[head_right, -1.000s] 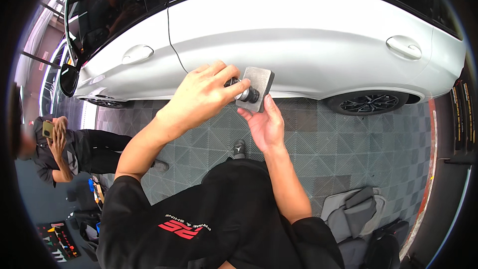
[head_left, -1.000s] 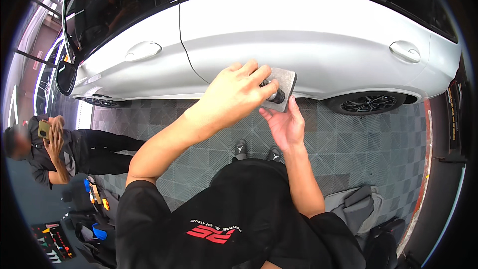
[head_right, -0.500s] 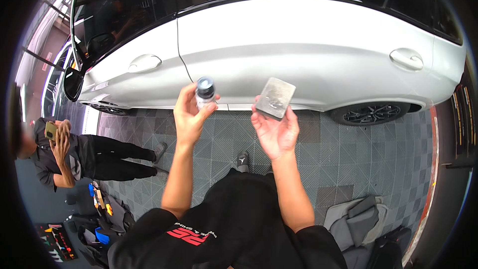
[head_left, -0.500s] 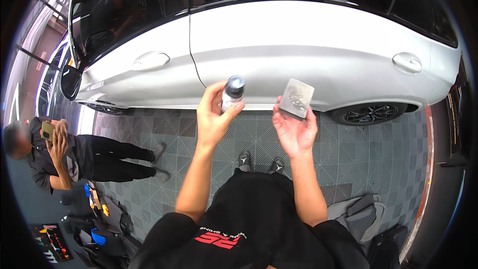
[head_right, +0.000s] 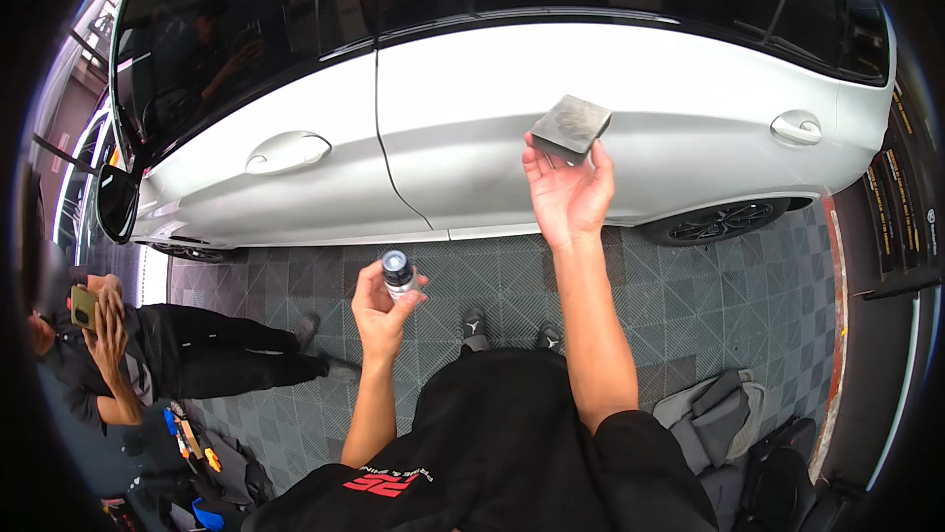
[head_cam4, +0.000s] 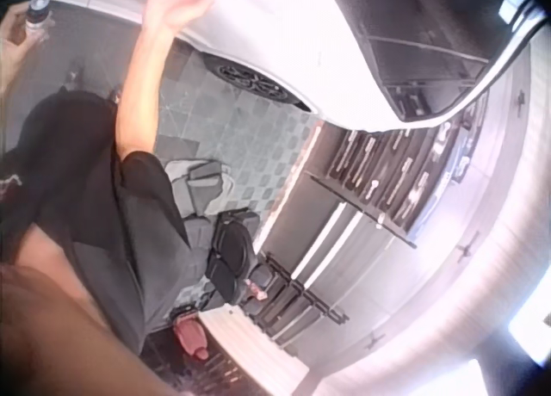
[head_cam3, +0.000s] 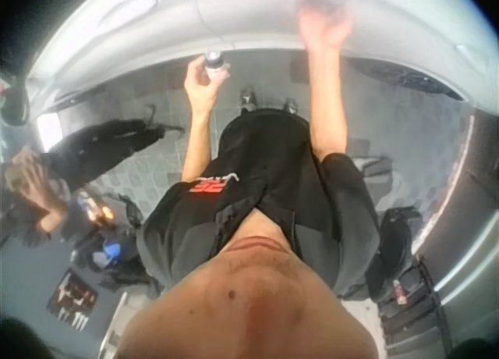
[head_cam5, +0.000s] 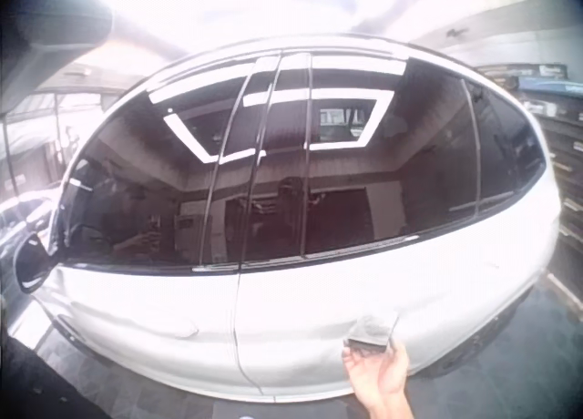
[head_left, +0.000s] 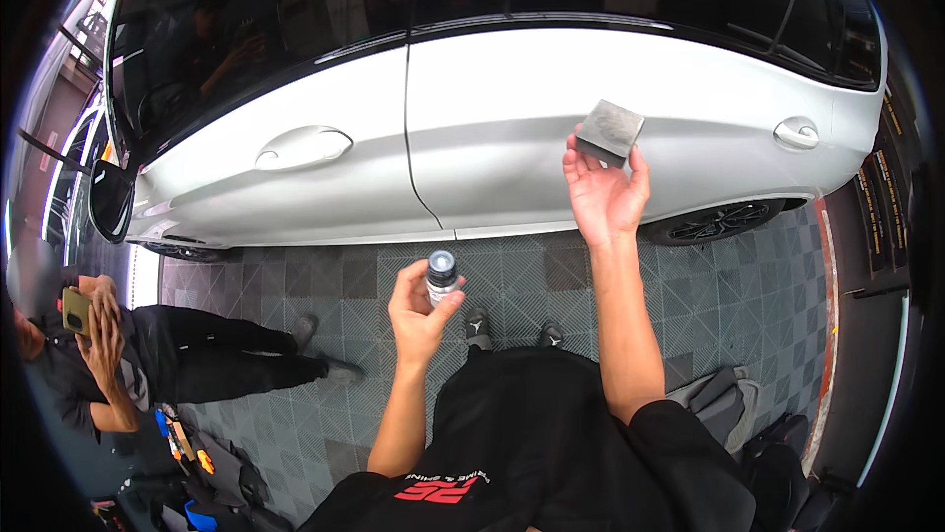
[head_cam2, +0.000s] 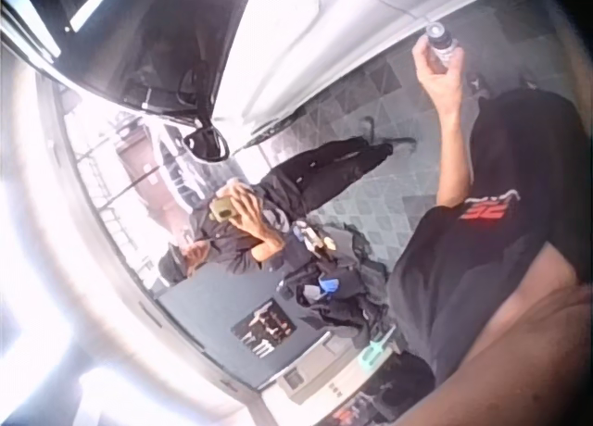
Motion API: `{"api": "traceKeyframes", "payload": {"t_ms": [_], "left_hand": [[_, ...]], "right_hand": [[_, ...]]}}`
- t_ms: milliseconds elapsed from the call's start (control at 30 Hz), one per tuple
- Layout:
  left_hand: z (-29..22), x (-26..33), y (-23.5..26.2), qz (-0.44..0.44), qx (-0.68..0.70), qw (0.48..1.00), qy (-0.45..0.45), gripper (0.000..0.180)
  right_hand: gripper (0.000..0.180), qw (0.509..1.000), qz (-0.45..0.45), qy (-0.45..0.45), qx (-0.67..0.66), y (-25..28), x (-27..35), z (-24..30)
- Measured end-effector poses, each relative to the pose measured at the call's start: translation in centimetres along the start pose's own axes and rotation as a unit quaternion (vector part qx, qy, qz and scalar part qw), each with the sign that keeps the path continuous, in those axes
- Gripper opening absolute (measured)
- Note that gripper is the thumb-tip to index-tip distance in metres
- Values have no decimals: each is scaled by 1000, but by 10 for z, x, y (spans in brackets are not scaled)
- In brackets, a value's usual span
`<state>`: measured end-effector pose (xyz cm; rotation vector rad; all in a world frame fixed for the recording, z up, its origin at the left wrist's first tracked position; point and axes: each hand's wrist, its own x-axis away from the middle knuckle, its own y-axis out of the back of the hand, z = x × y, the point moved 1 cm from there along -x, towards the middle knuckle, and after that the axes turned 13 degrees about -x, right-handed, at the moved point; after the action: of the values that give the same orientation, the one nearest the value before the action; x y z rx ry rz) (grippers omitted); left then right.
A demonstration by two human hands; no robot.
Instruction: The person applies a liquid coating to the exterior of a white car using a small applicator pad. They systematically rub the pad over the front bumper, hood, side fender, and door panels, occasionally dispensing more liquid from a small bottle onto the pad to continue the process.
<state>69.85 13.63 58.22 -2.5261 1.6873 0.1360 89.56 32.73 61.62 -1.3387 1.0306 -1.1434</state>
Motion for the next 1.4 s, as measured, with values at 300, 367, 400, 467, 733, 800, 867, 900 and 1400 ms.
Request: {"api": "traceKeyframes", "payload": {"t_ms": [300, 367, 400, 467, 733, 800, 867, 900, 1400], "left_hand": [[8, -30, 49, 71, -26, 997, -21, 47], [10, -37, 57, 82, -26, 996, -21, 47], [9, -40, 60, 84, -25, 996, -27, 47], [9, -45, 67, 86, -23, 995, -36, 47], [19, -56, 92, 78, -17, 997, -20, 48], [21, -57, 97, 79, -20, 997, -19, 48], [23, -60, 101, 81, -24, 996, -22, 48], [23, -60, 102, 86, -22, 996, -21, 48], [9, -63, 102, 85, 1, 996, 16, 51]], "right_hand": [[58, 627, 37, 423, 653, -16, -40, -102], [58, 553, 34, 467, 689, -17, -50, -121], [58, 512, 25, 484, 709, -16, -55, -129], [58, 452, 8, 482, 750, -17, -63, -142], [56, 343, -78, 480, 804, -7, -69, -111], [56, 347, -97, 499, 788, -5, -70, -85], [56, 351, -109, 511, 777, -6, -67, -76], [56, 357, -108, 516, 771, -6, -64, -76], [54, 402, -28, 495, 769, -10, -73, -207]]}}
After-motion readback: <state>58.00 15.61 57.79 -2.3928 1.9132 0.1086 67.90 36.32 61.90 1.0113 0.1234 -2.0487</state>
